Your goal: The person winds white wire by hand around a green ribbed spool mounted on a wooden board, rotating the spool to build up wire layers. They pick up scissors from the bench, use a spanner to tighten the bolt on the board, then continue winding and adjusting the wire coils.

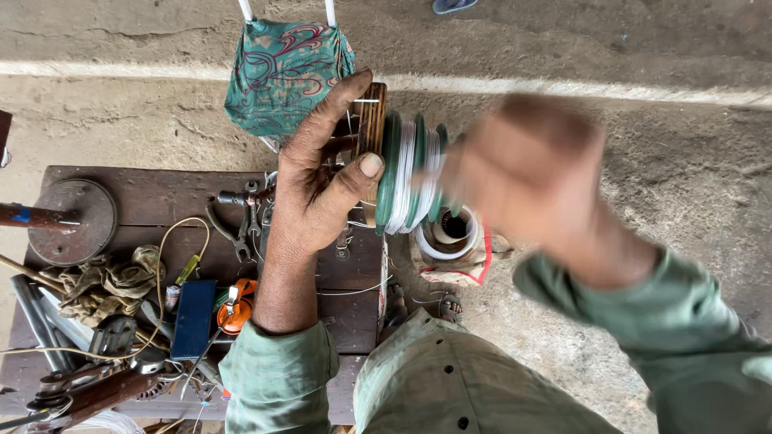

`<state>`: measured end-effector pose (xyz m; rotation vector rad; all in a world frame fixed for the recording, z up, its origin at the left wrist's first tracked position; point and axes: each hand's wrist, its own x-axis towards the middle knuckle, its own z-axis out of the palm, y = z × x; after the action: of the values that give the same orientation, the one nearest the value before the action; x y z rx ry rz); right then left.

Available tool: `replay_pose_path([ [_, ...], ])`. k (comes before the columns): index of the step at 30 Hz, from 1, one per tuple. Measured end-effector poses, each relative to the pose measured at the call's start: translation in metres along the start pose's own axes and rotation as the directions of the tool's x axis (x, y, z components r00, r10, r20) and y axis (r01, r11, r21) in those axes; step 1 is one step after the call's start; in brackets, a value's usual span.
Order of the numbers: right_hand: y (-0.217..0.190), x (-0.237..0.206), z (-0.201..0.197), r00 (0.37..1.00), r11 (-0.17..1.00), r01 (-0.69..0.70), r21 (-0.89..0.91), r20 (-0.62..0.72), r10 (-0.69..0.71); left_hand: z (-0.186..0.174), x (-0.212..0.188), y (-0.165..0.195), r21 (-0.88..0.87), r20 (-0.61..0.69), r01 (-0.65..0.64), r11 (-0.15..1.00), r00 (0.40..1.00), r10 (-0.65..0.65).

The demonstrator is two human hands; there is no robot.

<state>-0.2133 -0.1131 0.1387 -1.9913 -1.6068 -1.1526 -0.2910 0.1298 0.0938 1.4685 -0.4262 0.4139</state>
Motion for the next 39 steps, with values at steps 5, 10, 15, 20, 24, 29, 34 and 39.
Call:
replay_pose_path([
  [5, 0.091, -0.038, 0.117, 0.732, 0.608, -0.664, 0.434, 0.216, 0.646, 0.001, -0.001, 0.002, 0.023, 0.000, -0.016, 1.000, 1.000, 0.016],
  [10, -0.003, -0.160, 0.210, 0.206, 0.108, -0.976, 0.191, 0.626, 0.752, -0.002, -0.001, 0.002, 0.046, 0.004, 0.010, 0.999, 1.000, -0.010],
  [15, -0.123, -0.166, 0.167, 0.055, 0.155, -0.987, -0.036, 0.839, 0.541, -0.004, -0.002, -0.002, 0.038, 0.016, -0.022, 0.999, 1.000, 0.021],
  [20, -0.117, -0.099, 0.060, 0.869, 0.856, -0.373, 0.359, 0.459, 0.186, -0.002, -0.001, -0.003, 0.052, 0.005, -0.022, 0.998, 1.000, 0.022],
  [24, -0.051, -0.035, 0.009, 0.989, 0.998, 0.055, 0.037, 0.133, -0.060, -0.001, 0.000, -0.001, 0.006, 0.001, 0.009, 1.000, 1.000, -0.009],
  [29, 0.070, 0.007, 0.051, 0.962, 0.911, -0.273, 0.307, 0.063, 0.267, -0.001, -0.001, -0.003, 0.010, 0.000, -0.025, 1.000, 1.000, 0.025],
  [34, 0.059, -0.102, 0.193, 0.498, 0.282, -0.849, 0.446, 0.500, 0.708, -0.002, -0.002, -0.001, 0.047, -0.002, -0.017, 0.999, 1.000, 0.017],
  [39, -0.069, -0.179, 0.211, 0.146, 0.284, -0.958, -0.038, 0.789, 0.596, -0.002, -0.002, 0.000, 0.058, -0.003, 0.005, 0.998, 1.000, -0.005],
])
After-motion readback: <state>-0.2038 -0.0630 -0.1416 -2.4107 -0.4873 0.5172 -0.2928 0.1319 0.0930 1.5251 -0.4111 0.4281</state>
